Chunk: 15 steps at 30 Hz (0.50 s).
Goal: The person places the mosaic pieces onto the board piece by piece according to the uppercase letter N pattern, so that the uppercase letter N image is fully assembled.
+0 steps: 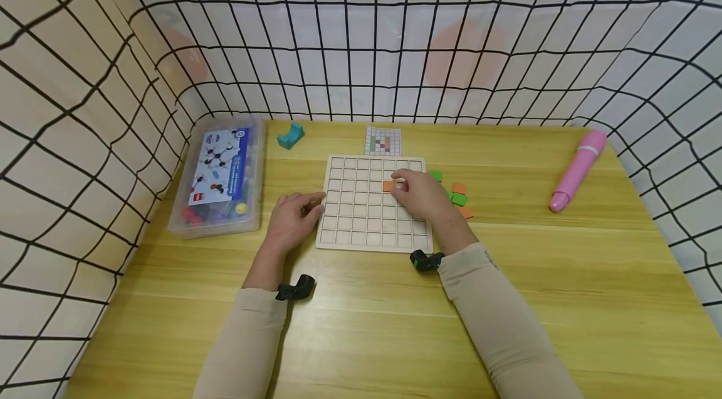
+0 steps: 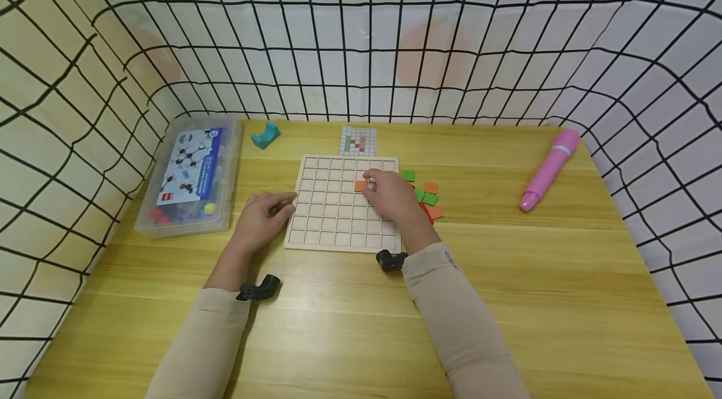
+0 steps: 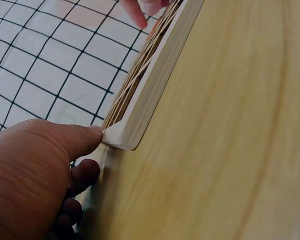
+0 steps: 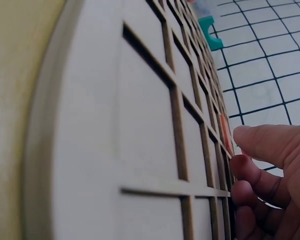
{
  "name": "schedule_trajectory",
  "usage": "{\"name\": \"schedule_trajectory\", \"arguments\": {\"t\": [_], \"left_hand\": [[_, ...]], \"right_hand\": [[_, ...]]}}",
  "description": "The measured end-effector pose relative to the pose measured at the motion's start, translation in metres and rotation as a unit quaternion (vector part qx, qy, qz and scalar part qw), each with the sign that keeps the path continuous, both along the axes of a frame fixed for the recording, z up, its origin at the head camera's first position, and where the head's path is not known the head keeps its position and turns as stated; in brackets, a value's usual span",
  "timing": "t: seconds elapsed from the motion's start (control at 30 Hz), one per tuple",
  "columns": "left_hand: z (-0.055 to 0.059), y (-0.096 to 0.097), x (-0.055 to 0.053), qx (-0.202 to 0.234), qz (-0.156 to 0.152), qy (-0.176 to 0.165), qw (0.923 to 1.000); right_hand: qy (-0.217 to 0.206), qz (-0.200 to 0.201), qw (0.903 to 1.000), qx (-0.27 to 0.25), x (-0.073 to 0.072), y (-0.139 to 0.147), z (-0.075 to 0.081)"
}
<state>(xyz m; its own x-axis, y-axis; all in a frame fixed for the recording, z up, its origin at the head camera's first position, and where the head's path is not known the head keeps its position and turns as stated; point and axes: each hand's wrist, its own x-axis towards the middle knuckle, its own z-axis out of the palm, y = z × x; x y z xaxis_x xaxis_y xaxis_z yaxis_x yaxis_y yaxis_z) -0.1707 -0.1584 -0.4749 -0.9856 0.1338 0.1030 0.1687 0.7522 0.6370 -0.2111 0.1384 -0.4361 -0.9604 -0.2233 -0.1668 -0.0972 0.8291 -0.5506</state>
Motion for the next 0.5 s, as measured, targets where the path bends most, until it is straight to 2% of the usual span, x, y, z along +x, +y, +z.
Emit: {"name": "schedule_trajectory", "arguments": {"t": [0.13,0.5], "left_hand": [[0.000,0.000,0.000,0.000,-0.001,0.003,1.0000],[0.001,0.000,0.001,0.001,-0.002,0.002,1.0000]], "right_hand": [[-0.002,-0.014,0.9994,-0.030,0.004,0.005,0.000],[-0.014,-0.049,0.9976,-0.046,0.025,0.030,0.009]]}}
